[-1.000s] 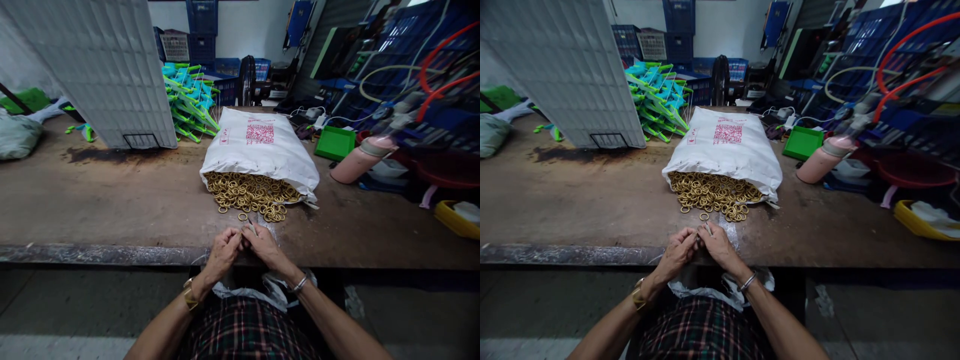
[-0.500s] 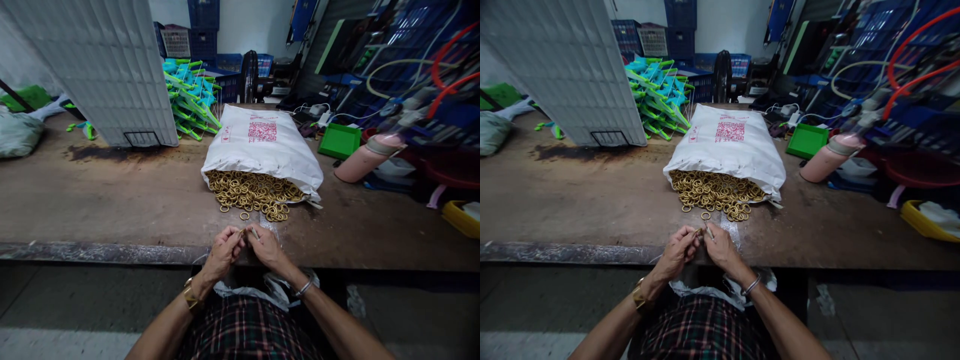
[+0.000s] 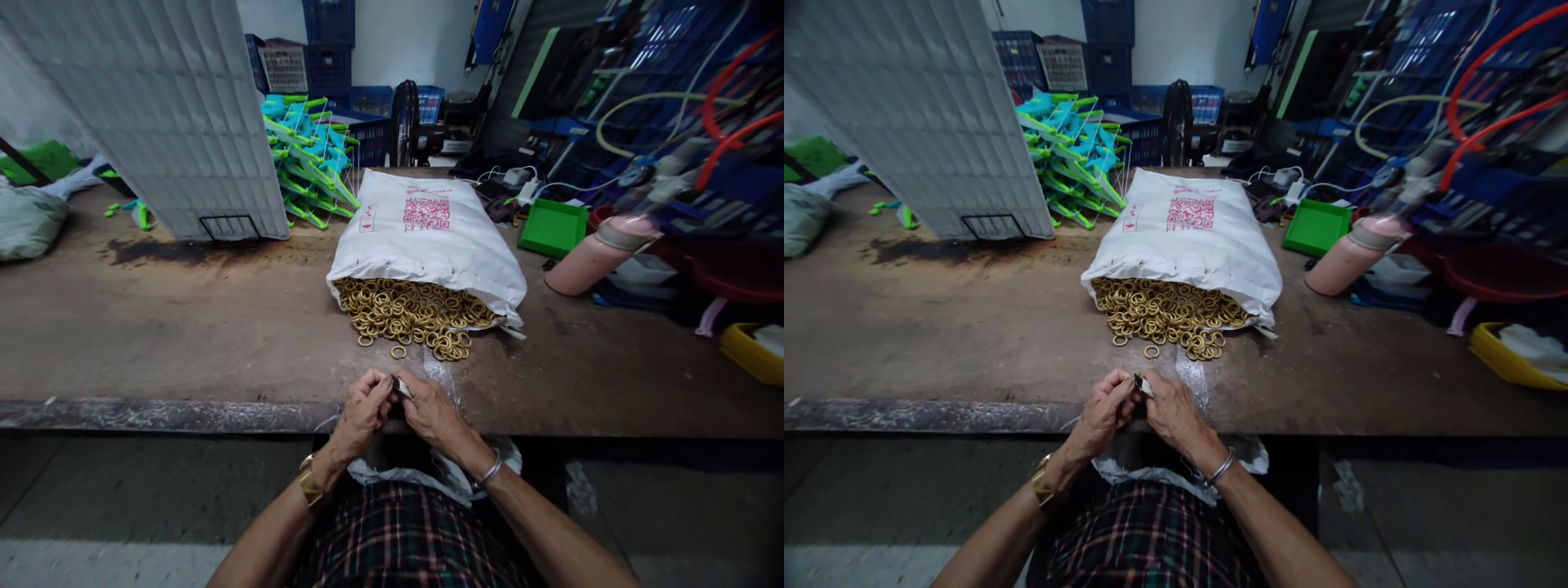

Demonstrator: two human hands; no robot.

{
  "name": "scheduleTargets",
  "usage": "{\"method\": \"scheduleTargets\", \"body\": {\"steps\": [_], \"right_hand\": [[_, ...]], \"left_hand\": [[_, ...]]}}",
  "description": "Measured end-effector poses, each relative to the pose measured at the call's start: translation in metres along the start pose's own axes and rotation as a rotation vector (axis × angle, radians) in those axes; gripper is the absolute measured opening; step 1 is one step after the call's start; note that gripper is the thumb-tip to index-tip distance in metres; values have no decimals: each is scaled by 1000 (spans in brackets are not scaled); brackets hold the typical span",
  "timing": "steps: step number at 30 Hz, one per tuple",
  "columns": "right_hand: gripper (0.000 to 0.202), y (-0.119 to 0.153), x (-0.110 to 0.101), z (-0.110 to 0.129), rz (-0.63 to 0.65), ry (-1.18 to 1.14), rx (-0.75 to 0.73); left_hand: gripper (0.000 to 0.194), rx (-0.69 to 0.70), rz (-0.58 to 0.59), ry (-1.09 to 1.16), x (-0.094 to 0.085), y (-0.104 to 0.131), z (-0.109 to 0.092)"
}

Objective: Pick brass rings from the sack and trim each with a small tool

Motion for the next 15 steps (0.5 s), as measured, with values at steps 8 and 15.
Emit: {"method": "scheduleTargets", "body": {"steps": [8, 15], "right_hand": [[21, 0, 0, 2, 75, 23, -28], [22, -9, -1, -1, 89, 239, 1]], "left_hand": [[32, 44, 65, -81, 0, 1, -5], [33, 68, 90, -66, 2, 11, -10]]}}
Point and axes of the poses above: each hand's wrist, its own y-axis away from the middle knuckle, its own x-axis out of the palm, z = x × y, the point moved 7 cm from there along -y, towards the middle knuckle, and after that the axes turned 10 degrees about x, right-handed, at the moved point
